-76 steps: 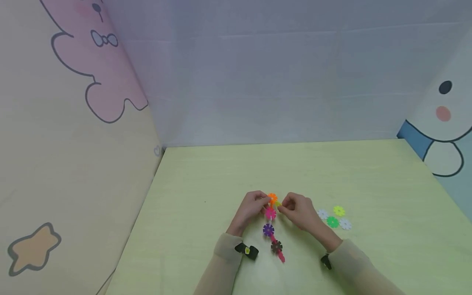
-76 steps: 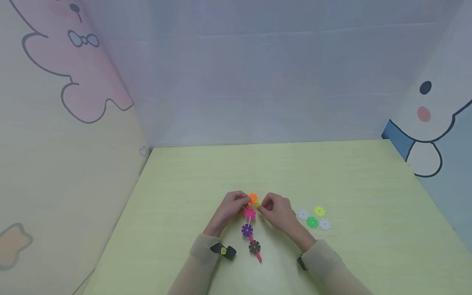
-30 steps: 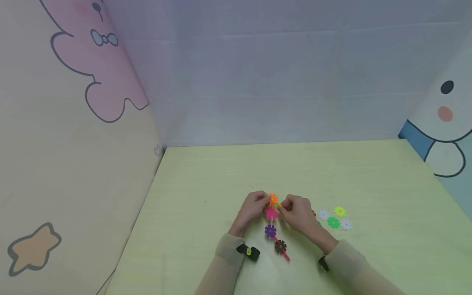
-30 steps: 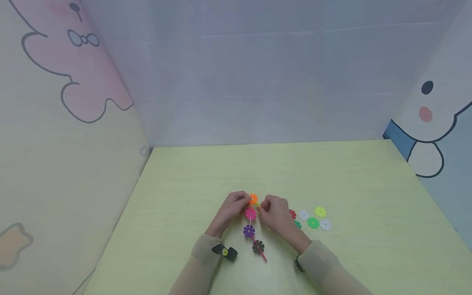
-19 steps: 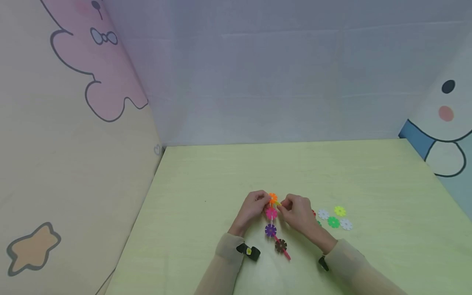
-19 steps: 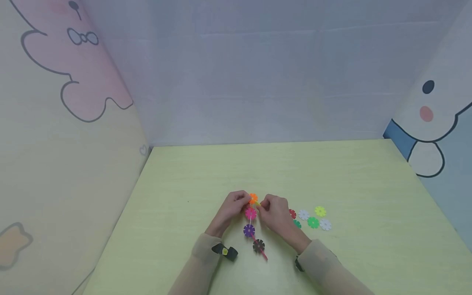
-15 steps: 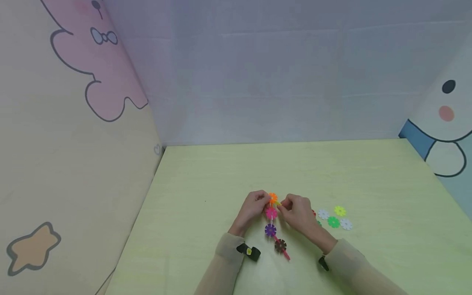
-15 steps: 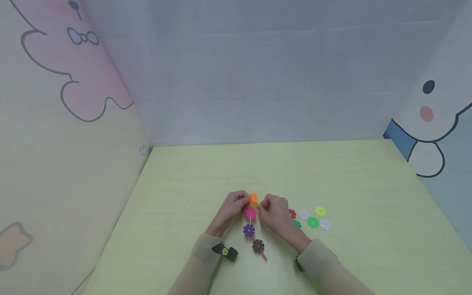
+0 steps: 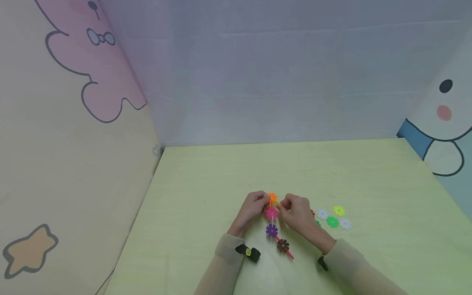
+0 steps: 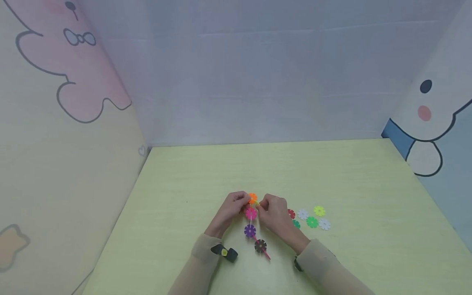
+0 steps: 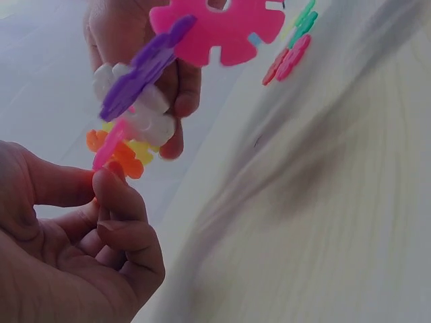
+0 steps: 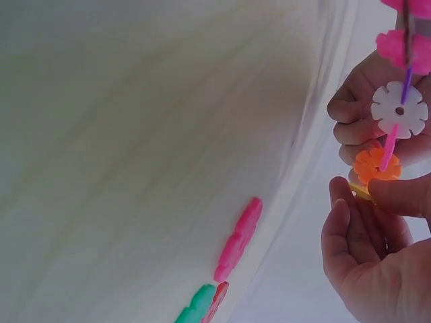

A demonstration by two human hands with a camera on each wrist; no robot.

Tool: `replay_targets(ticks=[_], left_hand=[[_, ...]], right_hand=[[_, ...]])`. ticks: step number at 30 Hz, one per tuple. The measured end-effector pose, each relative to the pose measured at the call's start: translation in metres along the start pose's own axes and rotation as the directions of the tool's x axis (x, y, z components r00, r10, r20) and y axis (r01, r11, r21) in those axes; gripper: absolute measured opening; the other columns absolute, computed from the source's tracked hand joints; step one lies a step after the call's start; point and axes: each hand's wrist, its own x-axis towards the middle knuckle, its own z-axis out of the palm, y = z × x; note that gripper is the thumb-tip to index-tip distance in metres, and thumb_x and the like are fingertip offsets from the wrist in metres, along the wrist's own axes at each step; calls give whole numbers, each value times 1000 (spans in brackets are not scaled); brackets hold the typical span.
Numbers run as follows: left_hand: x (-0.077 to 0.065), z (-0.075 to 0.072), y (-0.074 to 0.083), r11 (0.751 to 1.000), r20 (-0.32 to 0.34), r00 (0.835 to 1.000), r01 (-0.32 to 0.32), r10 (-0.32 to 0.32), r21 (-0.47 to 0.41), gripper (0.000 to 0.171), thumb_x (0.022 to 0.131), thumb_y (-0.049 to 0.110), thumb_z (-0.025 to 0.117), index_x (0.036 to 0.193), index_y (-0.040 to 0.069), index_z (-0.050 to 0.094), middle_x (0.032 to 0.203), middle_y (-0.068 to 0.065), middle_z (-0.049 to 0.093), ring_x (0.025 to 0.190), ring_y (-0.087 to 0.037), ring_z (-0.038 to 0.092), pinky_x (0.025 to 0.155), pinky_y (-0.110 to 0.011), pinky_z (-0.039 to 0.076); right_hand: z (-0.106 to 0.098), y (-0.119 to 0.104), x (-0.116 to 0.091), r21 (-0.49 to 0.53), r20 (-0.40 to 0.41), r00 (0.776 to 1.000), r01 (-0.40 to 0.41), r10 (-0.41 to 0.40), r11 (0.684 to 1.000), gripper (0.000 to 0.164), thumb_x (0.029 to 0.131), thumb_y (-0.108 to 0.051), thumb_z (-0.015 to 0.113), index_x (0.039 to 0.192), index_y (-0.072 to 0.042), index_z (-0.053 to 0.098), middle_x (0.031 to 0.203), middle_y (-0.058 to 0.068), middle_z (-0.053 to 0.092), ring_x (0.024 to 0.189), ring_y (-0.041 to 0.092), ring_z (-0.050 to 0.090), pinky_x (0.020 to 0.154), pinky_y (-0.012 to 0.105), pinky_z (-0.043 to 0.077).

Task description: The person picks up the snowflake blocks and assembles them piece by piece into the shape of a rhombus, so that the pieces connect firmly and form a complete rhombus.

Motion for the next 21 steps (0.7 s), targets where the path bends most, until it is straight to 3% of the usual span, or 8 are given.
replay_targets(ticks=[21], left_hand=[[0,-2,1,995,-16,999,35,-34,98,23,94,19,59,75,7,61,63,1,50,55,-11,42,51,-24,34]], right_hand=[[2,1,1,-14,30,999,-25,25,1000,18,78,-8,79,73,-10,62,65,-4,59,55,10,51,50,24,46]])
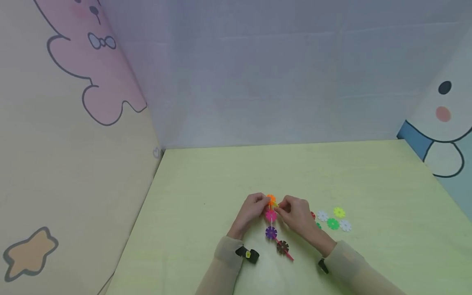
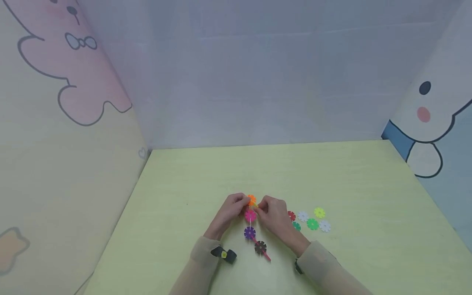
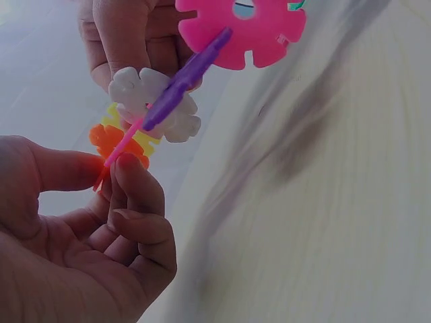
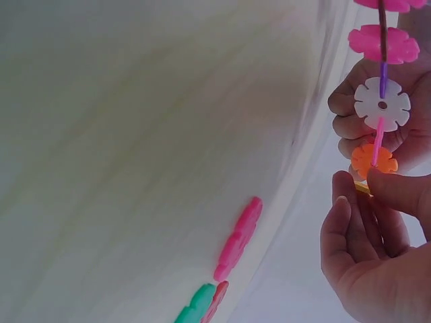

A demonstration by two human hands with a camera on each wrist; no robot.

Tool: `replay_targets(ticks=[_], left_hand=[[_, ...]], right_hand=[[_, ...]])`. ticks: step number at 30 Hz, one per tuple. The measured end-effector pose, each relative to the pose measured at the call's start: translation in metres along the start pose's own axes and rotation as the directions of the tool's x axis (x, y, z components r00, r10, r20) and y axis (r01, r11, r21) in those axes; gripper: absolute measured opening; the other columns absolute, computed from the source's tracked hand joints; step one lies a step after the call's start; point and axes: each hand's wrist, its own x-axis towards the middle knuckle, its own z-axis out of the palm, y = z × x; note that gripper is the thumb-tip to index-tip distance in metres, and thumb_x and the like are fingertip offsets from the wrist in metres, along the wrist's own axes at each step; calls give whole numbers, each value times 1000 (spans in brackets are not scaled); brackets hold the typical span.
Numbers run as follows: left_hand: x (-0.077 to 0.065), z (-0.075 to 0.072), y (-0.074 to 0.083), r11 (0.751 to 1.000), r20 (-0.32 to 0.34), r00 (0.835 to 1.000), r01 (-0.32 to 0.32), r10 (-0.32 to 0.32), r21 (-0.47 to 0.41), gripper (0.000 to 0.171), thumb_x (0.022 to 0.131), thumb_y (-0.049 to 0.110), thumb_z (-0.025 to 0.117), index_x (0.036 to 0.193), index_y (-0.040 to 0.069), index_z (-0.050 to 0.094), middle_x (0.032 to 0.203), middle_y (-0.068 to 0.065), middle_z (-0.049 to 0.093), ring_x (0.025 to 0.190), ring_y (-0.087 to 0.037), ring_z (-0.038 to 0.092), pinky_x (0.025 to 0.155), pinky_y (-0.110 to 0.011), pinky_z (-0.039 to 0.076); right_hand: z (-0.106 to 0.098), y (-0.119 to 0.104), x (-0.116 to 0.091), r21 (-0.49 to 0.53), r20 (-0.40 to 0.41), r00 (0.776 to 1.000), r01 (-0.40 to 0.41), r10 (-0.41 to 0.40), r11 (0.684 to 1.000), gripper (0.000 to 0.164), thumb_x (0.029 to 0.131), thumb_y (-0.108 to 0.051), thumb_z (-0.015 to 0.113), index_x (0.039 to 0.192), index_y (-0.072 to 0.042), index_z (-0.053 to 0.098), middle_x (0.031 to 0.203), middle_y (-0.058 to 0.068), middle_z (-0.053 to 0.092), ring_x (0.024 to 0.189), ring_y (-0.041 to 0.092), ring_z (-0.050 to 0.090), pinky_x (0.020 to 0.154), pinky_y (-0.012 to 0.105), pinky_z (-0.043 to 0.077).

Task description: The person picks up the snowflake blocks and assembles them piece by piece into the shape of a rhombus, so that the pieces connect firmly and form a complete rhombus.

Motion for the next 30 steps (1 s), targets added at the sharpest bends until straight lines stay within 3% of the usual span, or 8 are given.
replay_targets(ticks=[18,25,30], left_hand=[[-1,-2,-1,1000,-9,1000,-13,13,11,25,93,23,62,74,7,61,63,2,49,54,-10,41,50,-23,32],[0,-2,-2,1000,-7,1000,-19,19,10,26,93,23,62,73,7,60,61,2,48,53,-10,41,49,-23,32],[0,-1,-2,1000,0,1000,-14,14,7,26,94,22,62,72,7,60,62,2,48,53,-10,40,49,-23,32]], right_hand=[[-14,6,-4,-26,61,998,27,-26,999,14,78,-2,77,79,-11,66,73,-6,64,66,10,59,62,29,50],[-31,16,-4,-148,134,990,56,-37,987,15,78,-10,79,90,-8,69,87,1,68,87,24,64,77,43,50],[-47,20,-4,-288,225,973,24,44,957,30,76,-18,80,101,-5,71,94,6,65,92,32,56,81,56,38]])
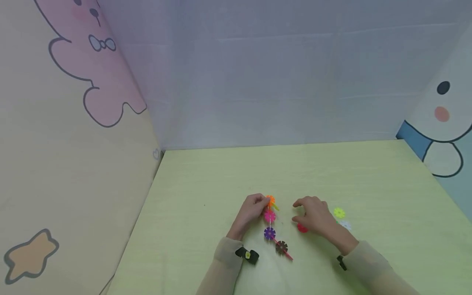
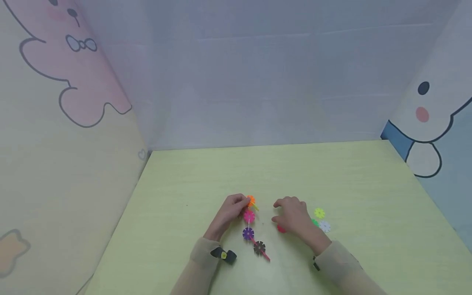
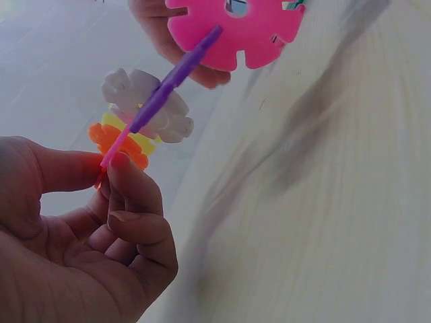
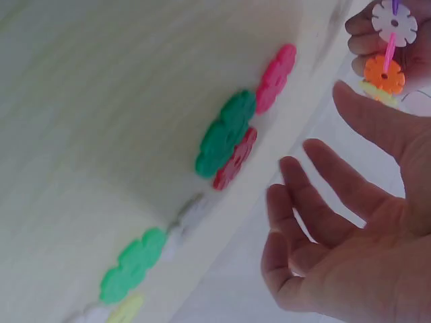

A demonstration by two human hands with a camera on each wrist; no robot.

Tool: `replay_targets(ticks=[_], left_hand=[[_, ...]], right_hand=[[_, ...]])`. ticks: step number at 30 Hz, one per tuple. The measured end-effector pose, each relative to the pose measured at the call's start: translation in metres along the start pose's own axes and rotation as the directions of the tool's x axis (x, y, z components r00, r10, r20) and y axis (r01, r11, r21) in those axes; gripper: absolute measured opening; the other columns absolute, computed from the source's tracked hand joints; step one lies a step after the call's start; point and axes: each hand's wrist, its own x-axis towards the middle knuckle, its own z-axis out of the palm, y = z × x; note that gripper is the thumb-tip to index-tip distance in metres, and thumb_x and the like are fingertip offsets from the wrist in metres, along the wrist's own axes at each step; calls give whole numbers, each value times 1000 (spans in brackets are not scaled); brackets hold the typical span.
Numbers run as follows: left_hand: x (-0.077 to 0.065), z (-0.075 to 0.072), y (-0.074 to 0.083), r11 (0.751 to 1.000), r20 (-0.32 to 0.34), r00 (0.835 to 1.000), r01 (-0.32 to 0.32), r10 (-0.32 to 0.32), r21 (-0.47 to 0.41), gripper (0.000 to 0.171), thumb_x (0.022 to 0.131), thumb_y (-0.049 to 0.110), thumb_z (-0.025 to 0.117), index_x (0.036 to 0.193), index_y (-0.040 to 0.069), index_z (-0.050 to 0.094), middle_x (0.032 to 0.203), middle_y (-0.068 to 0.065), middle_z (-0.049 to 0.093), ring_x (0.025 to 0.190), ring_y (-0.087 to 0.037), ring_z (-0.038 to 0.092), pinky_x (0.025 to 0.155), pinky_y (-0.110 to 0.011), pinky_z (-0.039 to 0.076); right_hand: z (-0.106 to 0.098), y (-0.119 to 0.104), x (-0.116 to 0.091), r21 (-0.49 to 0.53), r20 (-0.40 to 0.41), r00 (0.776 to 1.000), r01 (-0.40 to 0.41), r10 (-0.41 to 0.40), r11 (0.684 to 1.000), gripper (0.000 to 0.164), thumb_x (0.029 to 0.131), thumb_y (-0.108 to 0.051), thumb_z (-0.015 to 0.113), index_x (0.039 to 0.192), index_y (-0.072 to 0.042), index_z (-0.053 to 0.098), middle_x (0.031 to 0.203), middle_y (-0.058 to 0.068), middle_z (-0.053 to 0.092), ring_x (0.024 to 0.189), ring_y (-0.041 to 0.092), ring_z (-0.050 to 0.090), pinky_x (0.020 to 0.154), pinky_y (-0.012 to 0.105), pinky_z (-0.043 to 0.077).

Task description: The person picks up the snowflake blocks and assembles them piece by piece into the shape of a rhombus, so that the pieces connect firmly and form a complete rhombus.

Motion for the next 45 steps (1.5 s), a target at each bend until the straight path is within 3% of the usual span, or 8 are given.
replay_targets(ticks=[5,13,17,25,31,45], left_hand=[[-1,0,0,1000,0,1000,-6,6,-2,26,93,23,62,72,7,60,62,2,48,52,-10,40,49,-23,33],[1,1,-3,1000,2,1000,-20,20,-1,28,93,24,62,72,7,60,61,2,48,52,-10,40,49,-24,32],[0,0,-3,1000,5,1000,-21,21,-2,28,94,24,62,72,7,59,61,2,48,52,-10,39,48,-24,32],[-2,0,-1,1000,7,1000,-1,1,5,28,95,25,61,72,9,60,61,2,48,52,-10,39,48,-23,32],[-3,0,1,1000,10,1000,4,-4,13,27,94,25,61,73,8,60,62,2,49,53,-11,40,49,-24,32],[-2,0,-1,1000,-9,1000,0,1,28,27,94,25,61,73,9,61,61,2,50,52,-10,40,48,-24,32]], right_hand=[[-8,10,-2,-68,104,993,-44,51,997,40,74,-24,82,107,-7,69,96,5,61,91,30,51,79,61,30],[-18,19,-5,-94,169,986,17,-1,995,43,71,-18,84,110,-6,68,103,7,63,92,27,54,76,60,31],[-21,21,-4,-106,165,986,22,-4,994,38,74,-16,83,107,-5,69,101,7,64,89,28,54,74,61,32],[-17,28,-1,-172,123,990,-46,68,984,24,76,-22,81,91,-7,69,81,1,58,79,26,52,77,65,31],[-15,33,-1,-206,106,993,-23,46,978,20,76,-18,81,85,-8,66,78,2,53,77,28,50,76,66,30],[-8,32,3,-102,71,994,-71,79,992,25,76,-12,80,81,-10,56,71,-2,50,70,22,48,77,59,28]])
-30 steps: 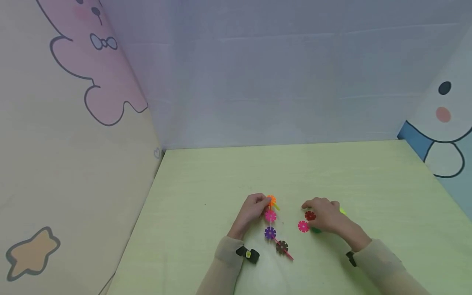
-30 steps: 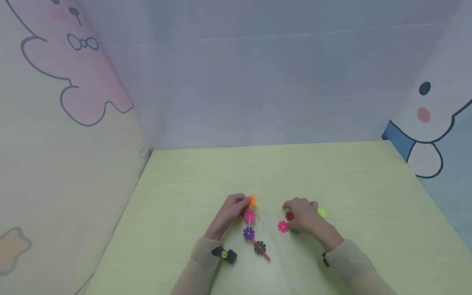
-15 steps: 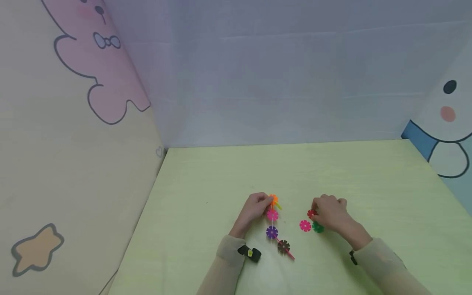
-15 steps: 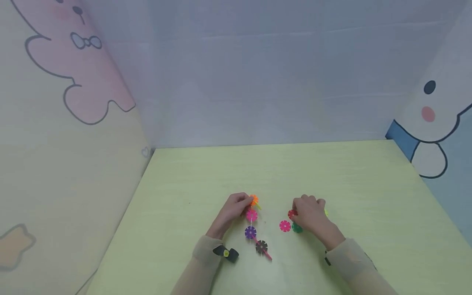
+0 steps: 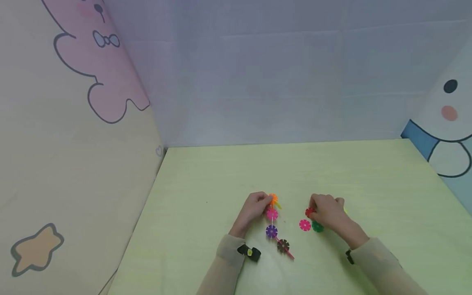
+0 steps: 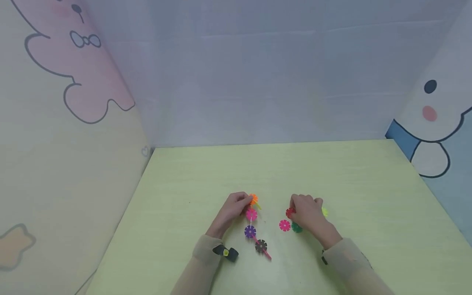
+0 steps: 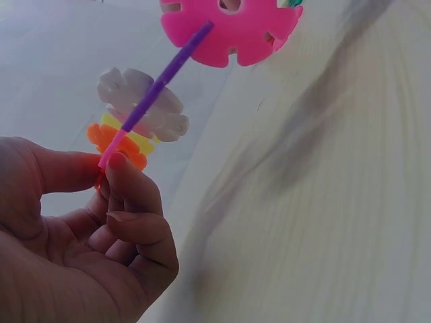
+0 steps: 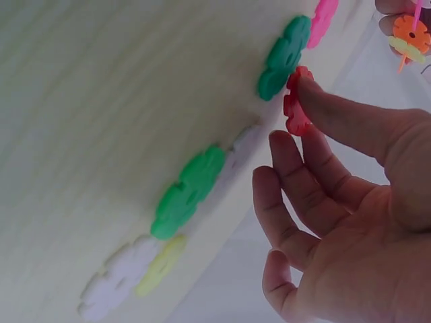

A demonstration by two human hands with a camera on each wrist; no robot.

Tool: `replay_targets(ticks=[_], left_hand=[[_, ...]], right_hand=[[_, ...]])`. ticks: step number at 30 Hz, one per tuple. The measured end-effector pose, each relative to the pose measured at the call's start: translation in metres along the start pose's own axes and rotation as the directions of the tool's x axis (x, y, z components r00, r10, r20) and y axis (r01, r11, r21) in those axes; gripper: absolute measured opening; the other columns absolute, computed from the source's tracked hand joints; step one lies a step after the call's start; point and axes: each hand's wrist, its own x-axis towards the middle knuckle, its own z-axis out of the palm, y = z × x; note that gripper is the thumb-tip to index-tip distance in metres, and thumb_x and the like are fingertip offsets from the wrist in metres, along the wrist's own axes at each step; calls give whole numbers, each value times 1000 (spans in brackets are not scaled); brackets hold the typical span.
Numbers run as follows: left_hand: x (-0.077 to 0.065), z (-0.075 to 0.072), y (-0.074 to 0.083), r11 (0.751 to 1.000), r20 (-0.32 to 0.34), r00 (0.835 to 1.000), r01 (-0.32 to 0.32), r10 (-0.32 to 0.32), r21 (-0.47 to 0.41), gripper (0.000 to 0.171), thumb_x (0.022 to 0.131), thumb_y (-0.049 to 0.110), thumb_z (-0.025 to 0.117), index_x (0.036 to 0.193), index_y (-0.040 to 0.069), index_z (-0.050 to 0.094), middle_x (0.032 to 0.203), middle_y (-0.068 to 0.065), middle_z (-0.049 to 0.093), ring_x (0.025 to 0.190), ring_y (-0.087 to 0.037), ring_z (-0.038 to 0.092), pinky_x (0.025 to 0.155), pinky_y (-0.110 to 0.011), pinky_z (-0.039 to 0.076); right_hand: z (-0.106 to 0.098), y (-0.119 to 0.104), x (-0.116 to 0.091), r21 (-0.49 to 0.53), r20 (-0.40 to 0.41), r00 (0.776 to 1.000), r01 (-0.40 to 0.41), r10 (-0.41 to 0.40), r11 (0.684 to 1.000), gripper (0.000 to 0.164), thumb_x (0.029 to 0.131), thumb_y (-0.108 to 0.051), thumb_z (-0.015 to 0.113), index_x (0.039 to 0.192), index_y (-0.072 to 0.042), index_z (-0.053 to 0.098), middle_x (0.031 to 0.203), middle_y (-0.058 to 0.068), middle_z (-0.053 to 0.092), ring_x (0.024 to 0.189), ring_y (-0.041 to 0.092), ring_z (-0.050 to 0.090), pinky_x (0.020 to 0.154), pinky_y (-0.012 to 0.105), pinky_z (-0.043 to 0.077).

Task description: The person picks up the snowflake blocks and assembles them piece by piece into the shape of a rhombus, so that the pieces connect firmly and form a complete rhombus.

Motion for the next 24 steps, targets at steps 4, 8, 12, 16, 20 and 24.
replay_targets(ticks=[4,8,12,16,20,24], left_hand=[[0,0,0,1000,-1,1000,-11,11,-12,27,94,24,61,73,8,61,61,2,48,52,-10,39,48,-24,31],[0,0,0,1000,1,1000,-6,6,-19,27,94,25,61,74,7,61,61,2,48,52,-10,39,48,-24,31],[0,0,1,1000,0,1000,7,-7,-15,26,94,24,61,74,7,61,61,2,48,52,-10,40,48,-23,32],[0,0,1,1000,-3,1000,14,-14,-10,26,94,24,61,74,7,61,61,2,49,52,-10,40,48,-23,32],[1,0,1,1000,-3,1000,15,-15,-15,26,94,24,61,74,7,61,61,2,49,52,-10,40,48,-23,32],[1,1,1,1000,1,1000,14,-14,-23,26,94,24,61,74,7,61,61,2,49,52,-10,40,48,-23,32]], right_hand=[[0,-2,-2,40,-11,1000,4,-3,999,21,78,-8,76,81,-11,56,70,-4,53,68,19,50,75,57,27],[0,-3,-3,66,-19,1000,3,-2,998,17,80,-7,74,82,-11,58,70,-5,55,69,18,51,75,55,28],[0,-3,-2,104,-20,1000,0,3,995,11,82,-9,73,86,-10,63,75,-5,60,73,20,55,73,53,28],[1,-2,-2,139,-14,1000,3,-1,990,11,82,-12,75,89,-9,66,79,-3,63,76,21,57,72,52,30],[1,-3,-1,177,-10,1000,5,-3,984,11,82,-14,75,89,-10,67,78,-4,63,75,19,57,72,51,30],[0,-4,-2,203,-13,1000,16,-14,979,9,83,-12,74,89,-10,67,79,-4,63,75,18,58,73,50,33]])
